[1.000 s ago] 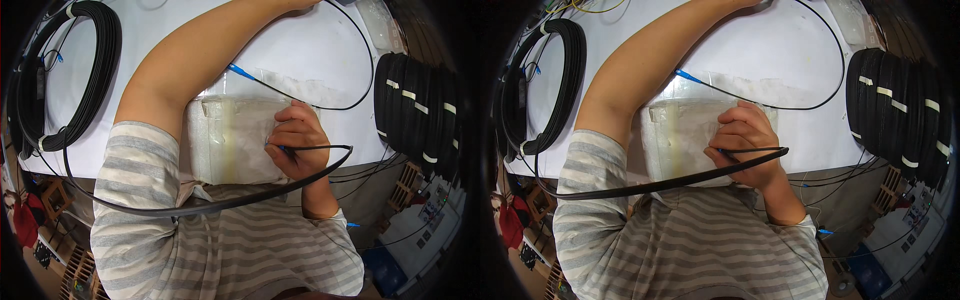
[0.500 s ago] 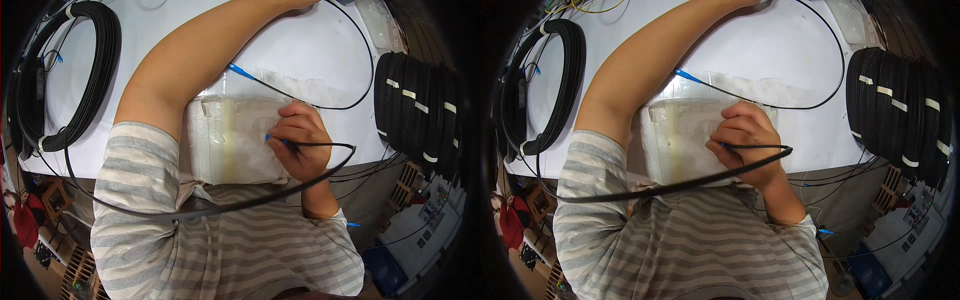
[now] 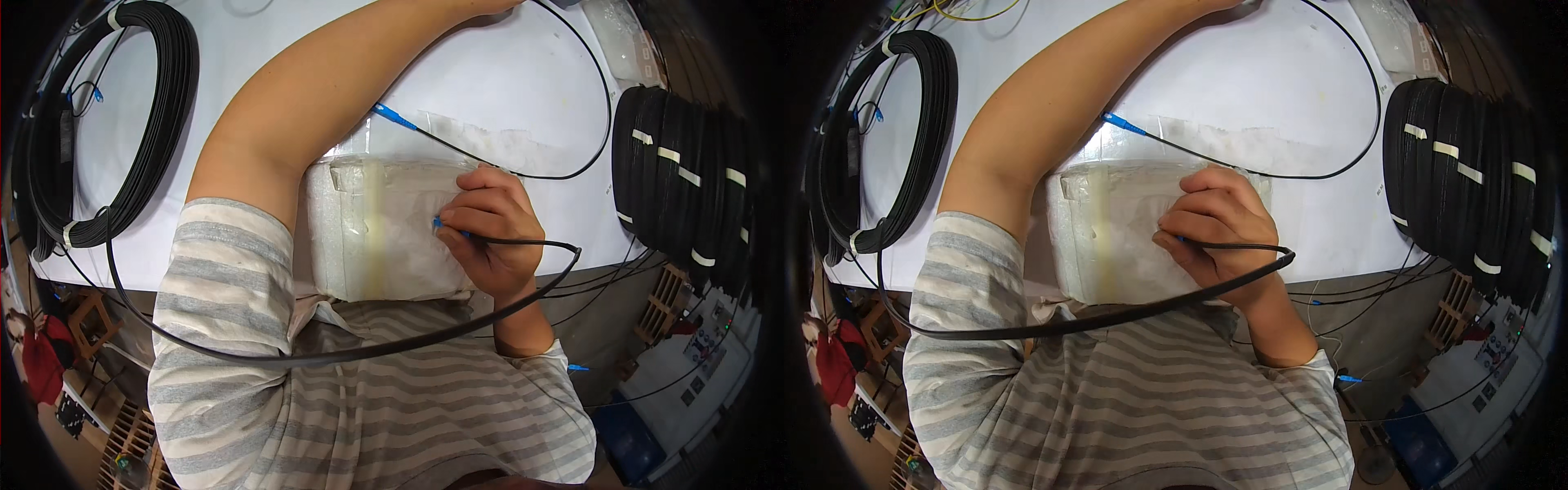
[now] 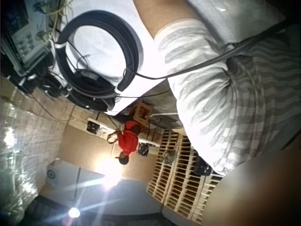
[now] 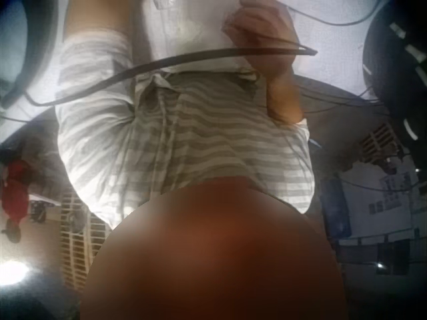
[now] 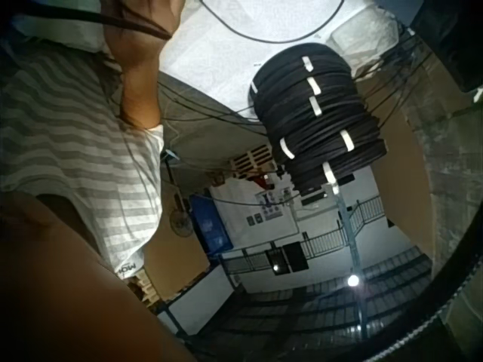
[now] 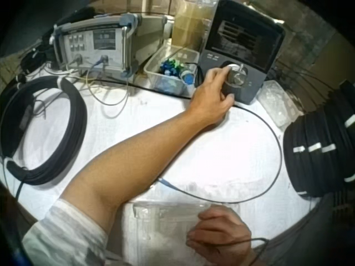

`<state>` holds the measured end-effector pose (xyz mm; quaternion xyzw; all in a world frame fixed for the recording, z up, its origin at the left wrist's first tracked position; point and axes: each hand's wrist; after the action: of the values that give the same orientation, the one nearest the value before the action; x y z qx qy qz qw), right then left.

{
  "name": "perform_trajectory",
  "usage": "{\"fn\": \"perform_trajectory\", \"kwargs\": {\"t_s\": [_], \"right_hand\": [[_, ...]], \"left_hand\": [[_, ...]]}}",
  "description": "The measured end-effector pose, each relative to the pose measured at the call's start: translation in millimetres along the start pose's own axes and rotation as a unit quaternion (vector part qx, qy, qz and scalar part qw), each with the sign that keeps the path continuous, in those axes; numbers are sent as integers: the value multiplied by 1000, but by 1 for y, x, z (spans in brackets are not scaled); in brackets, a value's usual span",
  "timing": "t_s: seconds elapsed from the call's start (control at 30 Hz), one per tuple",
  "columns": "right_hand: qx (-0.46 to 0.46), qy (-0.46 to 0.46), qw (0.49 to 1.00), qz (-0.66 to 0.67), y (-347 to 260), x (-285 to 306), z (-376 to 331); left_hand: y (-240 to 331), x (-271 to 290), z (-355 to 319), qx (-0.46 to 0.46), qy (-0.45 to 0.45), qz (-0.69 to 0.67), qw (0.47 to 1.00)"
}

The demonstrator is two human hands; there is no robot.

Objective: Checking the cleanliness of fiber optic connectors using a digital microscope and cleaning them with a specialized tool.

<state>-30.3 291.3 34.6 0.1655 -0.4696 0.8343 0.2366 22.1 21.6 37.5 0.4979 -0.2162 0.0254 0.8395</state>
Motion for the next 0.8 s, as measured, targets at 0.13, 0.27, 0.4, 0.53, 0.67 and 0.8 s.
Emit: {"fn": "perform_trajectory", "kwargs": {"t_s": [0.13,0.27,0.4,0.53,0.67,0.8], "right_hand": [[20,-53,998,16,2,6,1],[20,-37,999,12,2,5,1],[-19,16,1000,-6,-2,-2,-3],[32,-35,999,5,1,5,2],[10,-22,1000,1,-2,2,0],[18,-15,1000,0,0,0,1]], "left_hand": [[-5,-2,1,-10,5,-1,1000],[-3,-6,0,-10,6,-14,1000],[-13,-17,19,43,-13,98,994],[-5,-6,1,-16,6,-8,1000],[-9,-6,2,-22,9,-20,1000],[-9,-21,28,168,-39,95,980]]}}
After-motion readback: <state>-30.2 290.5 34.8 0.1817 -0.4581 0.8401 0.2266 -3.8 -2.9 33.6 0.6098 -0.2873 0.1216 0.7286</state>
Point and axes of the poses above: each hand's wrist, its own z-axis towards the middle knuckle, its own x-axis out of the back of the hand, y = z × x, and after that the axes turned 8 degrees about y, right-handed
